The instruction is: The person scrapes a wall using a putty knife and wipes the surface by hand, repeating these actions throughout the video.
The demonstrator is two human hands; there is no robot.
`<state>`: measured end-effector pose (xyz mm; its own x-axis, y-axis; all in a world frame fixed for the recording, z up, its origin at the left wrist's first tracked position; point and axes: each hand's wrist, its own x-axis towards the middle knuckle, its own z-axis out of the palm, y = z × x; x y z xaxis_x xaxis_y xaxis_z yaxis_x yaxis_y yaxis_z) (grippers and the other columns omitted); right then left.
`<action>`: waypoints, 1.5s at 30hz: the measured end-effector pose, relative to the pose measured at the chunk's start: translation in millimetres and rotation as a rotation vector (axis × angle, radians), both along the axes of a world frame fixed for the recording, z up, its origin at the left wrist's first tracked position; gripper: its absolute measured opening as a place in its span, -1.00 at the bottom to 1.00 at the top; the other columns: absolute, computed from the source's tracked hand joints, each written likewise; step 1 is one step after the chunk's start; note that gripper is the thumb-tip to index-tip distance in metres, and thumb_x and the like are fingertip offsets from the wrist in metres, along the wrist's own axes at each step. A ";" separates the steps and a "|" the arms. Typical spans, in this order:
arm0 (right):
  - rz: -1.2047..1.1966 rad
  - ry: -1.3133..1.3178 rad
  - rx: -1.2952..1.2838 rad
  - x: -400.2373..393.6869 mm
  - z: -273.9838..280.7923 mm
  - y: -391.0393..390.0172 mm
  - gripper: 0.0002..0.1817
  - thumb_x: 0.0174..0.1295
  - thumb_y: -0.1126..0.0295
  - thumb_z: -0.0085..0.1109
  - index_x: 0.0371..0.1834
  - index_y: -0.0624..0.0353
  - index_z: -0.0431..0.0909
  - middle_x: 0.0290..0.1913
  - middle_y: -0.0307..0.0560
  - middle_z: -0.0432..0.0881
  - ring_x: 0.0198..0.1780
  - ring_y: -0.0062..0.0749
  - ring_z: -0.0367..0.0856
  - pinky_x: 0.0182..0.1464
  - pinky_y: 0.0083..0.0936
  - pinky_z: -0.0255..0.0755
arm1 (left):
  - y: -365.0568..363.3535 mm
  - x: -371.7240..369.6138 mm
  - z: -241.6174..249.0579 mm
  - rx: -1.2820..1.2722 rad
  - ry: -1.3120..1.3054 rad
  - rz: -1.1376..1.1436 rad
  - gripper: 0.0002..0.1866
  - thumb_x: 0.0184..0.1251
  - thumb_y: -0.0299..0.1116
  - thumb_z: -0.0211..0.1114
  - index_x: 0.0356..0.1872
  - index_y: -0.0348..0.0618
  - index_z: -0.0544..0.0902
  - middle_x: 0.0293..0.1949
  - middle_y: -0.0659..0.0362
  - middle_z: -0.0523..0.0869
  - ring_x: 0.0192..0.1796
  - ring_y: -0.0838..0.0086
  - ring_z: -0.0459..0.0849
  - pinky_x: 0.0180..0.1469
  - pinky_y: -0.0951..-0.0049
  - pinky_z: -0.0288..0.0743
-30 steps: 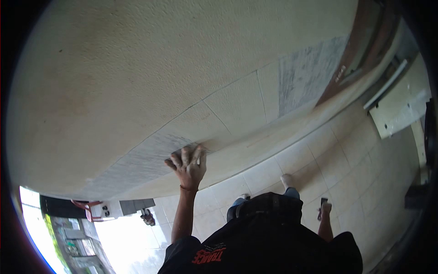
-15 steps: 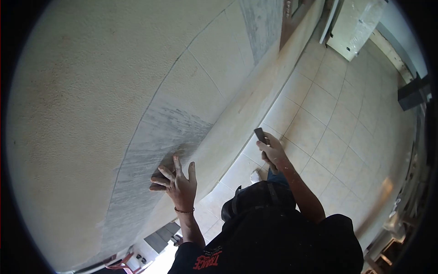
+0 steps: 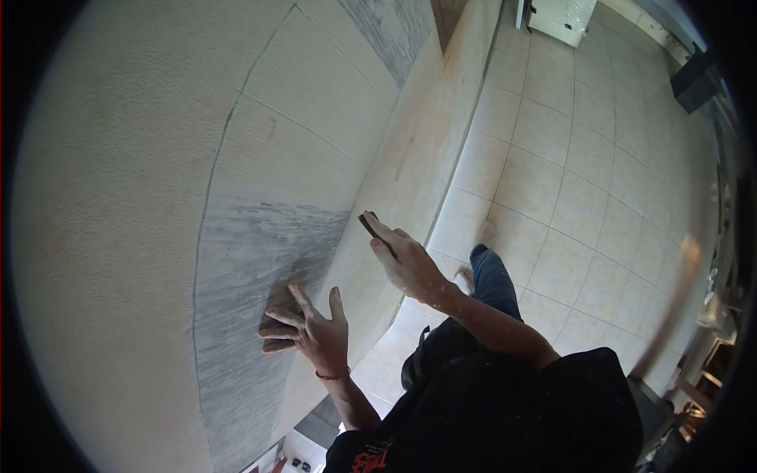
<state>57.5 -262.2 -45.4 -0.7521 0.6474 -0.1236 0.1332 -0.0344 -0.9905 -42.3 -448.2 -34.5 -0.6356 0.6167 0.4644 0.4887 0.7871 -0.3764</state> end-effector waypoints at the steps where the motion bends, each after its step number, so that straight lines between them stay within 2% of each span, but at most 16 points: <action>1: -0.024 -0.017 0.048 -3.8 1.9 -3.4 -0.49 0.50 0.27 -0.10 0.50 0.01 0.23 -0.28 0.21 0.53 -0.27 -0.02 0.61 -0.08 -0.25 0.47 | 0.2 0.1 0.4 -0.005 0.006 0.000 -0.07 0.24 0.39 0.14 0.53 0.10 0.18 0.46 -0.53 -0.17 0.35 -0.79 -0.45 0.07 -0.82 -0.51; 5: -0.082 0.042 0.040 -14.8 6.8 -16.4 -0.50 0.48 0.31 -0.06 0.48 0.03 0.27 -0.31 0.20 0.52 -0.31 -0.03 0.60 -0.10 -0.24 0.47 | 7.4 5.2 10.3 -0.034 -0.100 0.088 -0.03 0.24 0.43 0.09 0.55 0.07 0.13 0.39 -0.66 -0.13 0.33 -0.78 -0.53 0.05 -0.82 -0.52; 6: -0.086 0.030 0.024 -17.5 9.0 -19.3 -0.49 0.50 0.33 -0.05 0.49 0.07 0.25 -0.36 0.09 0.48 -0.36 -0.23 0.50 -0.16 -0.33 0.40 | 8.4 5.8 12.9 -0.041 -0.121 0.093 -0.02 0.23 0.44 0.08 0.55 0.06 0.11 0.35 -0.73 -0.11 0.32 -0.78 -0.56 0.02 -0.83 -0.51; 16: -0.137 -0.004 0.002 -30.2 11.5 1.7 -0.49 0.51 0.34 -0.05 0.49 0.15 0.23 -0.50 0.04 0.45 -0.41 -0.36 0.47 -0.21 -0.33 0.37 | 0.2 -1.9 4.8 -0.003 -0.120 0.029 0.02 0.20 0.48 0.06 0.58 0.21 -0.04 0.45 -0.52 -0.44 0.33 -0.72 -0.62 -0.02 -0.84 -0.57; 19: -0.151 0.045 0.152 -30.4 1.2 -25.0 -0.49 0.52 0.32 -0.07 0.50 0.17 0.22 -0.53 0.02 0.45 -0.46 -0.45 0.47 -0.28 -0.43 0.37 | -0.2 -1.8 6.4 -0.030 -0.120 0.047 0.02 0.20 0.48 0.05 0.58 0.21 -0.03 0.44 -0.53 -0.44 0.33 -0.71 -0.63 -0.01 -0.83 -0.57; 20: -0.243 0.118 0.365 -36.0 5.1 -24.2 -0.48 0.53 0.31 -0.10 0.50 0.18 0.20 -0.59 -0.11 0.45 -0.62 -0.58 0.40 -0.48 -0.55 0.33 | 1.7 -1.2 6.0 -0.039 -0.121 0.068 0.01 0.20 0.48 0.05 0.58 0.21 -0.03 0.44 -0.54 -0.44 0.33 -0.71 -0.63 0.00 -0.83 -0.57; 24: -0.112 0.023 -0.213 -25.5 29.1 15.4 -0.49 0.54 0.31 -0.14 0.50 0.20 0.19 -0.75 -0.34 0.31 -0.77 -0.69 0.22 -0.69 -0.57 0.18 | 2.0 1.5 10.4 -0.014 -0.173 0.064 0.01 0.21 0.48 0.04 0.58 0.20 -0.01 0.41 -0.63 -0.29 0.33 -0.73 -0.56 0.02 -0.82 -0.55; 29: -0.197 0.131 -0.021 -38.3 2.2 -31.3 -0.50 0.51 0.37 -0.07 0.47 0.22 0.25 -0.69 -0.30 0.28 -0.71 -0.73 0.23 -0.62 -0.58 0.18 | 9.3 8.0 20.3 0.001 -0.261 0.095 -0.02 0.23 0.47 0.04 0.57 0.23 0.01 0.42 -0.61 -0.12 0.33 -0.80 -0.42 0.06 -0.81 -0.50; 31: -0.243 0.166 -0.030 -41.2 -2.8 -28.1 -0.51 0.51 0.32 -0.06 0.45 0.22 0.29 -0.69 -0.30 0.33 -0.74 -0.72 0.26 -0.68 -0.59 0.18 | 9.1 9.6 24.2 -0.008 -0.320 0.118 -0.05 0.25 0.46 0.02 0.57 0.25 0.03 0.44 -0.55 -0.09 0.35 -0.78 -0.37 0.10 -0.80 -0.46; 33: -0.219 0.042 -0.212 -37.7 18.7 8.1 -0.51 0.49 0.30 -0.07 0.45 0.15 0.28 -0.71 -0.09 0.43 -0.73 -0.49 0.44 -0.63 -0.40 0.40 | 9.9 11.8 27.9 -0.012 -0.365 0.131 -0.08 0.27 0.45 0.01 0.57 0.28 0.04 0.46 -0.51 -0.06 0.36 -0.77 -0.33 0.14 -0.78 -0.42; 35: -0.201 0.034 -0.252 -43.8 3.3 19.8 -0.50 0.49 0.28 -0.08 0.47 0.08 0.27 -0.74 -0.23 0.38 -0.80 -0.56 0.34 -0.76 -0.48 0.30 | 12.9 13.3 30.8 -0.009 -0.387 0.144 -0.11 0.29 0.44 0.00 0.56 0.29 0.06 0.47 -0.46 -0.04 0.37 -0.76 -0.29 0.17 -0.76 -0.40; 36: -0.193 -0.003 -0.261 -42.7 3.6 17.6 -0.50 0.49 0.28 -0.08 0.47 0.07 0.26 -0.73 -0.22 0.38 -0.80 -0.56 0.34 -0.76 -0.48 0.31 | 21.4 18.5 46.4 -0.014 -0.549 0.244 -0.15 0.31 0.40 0.02 0.55 0.31 0.14 0.54 -0.30 -0.12 0.44 -0.63 -0.38 0.23 -0.68 -0.56; 39: -0.195 0.115 -0.149 -34.5 10.0 -31.6 -0.52 0.51 0.28 -0.08 0.47 0.05 0.30 -0.70 -0.35 0.34 -0.78 -0.72 0.27 -0.78 -0.58 0.18 | 1.8 -2.0 -4.6 0.102 0.023 -0.092 -0.20 0.30 0.37 0.07 0.52 0.35 0.21 0.58 -0.16 -0.23 0.49 -0.46 -0.53 0.26 -0.54 -0.77; 41: -0.167 0.207 0.156 -36.5 -16.7 -57.5 -0.50 0.50 0.29 -0.07 0.49 0.00 0.27 -0.69 -0.37 0.30 -0.75 -0.73 0.25 -0.74 -0.59 0.20 | 6.2 -2.2 0.0 0.133 0.053 -0.119 -0.23 0.30 0.34 0.11 0.50 0.37 0.26 0.60 -0.06 -0.29 0.52 -0.28 -0.61 0.30 -0.41 -0.87; 43: 0.090 0.026 -0.035 -17.8 -4.3 -35.5 -0.50 0.50 0.29 -0.07 0.49 -0.02 0.27 -0.67 -0.37 0.31 -0.75 -0.72 0.25 -0.73 -0.58 0.22 | 5.5 -1.9 0.0 0.109 0.100 -0.096 -0.24 0.31 0.32 0.13 0.50 0.38 0.26 0.60 -0.05 -0.28 0.53 -0.26 -0.59 0.32 -0.40 -0.84; 45: 0.356 -0.110 -0.174 -1.2 -18.2 -9.9 -0.52 0.51 0.26 -0.08 0.48 -0.06 0.29 -0.63 -0.39 0.32 -0.76 -0.70 0.24 -0.72 -0.57 0.23 | 7.4 -4.2 -9.2 0.110 0.124 -0.063 -0.14 0.29 0.30 0.16 0.55 0.26 0.14 0.57 -0.20 -0.24 0.48 -0.48 -0.49 0.26 -0.55 -0.72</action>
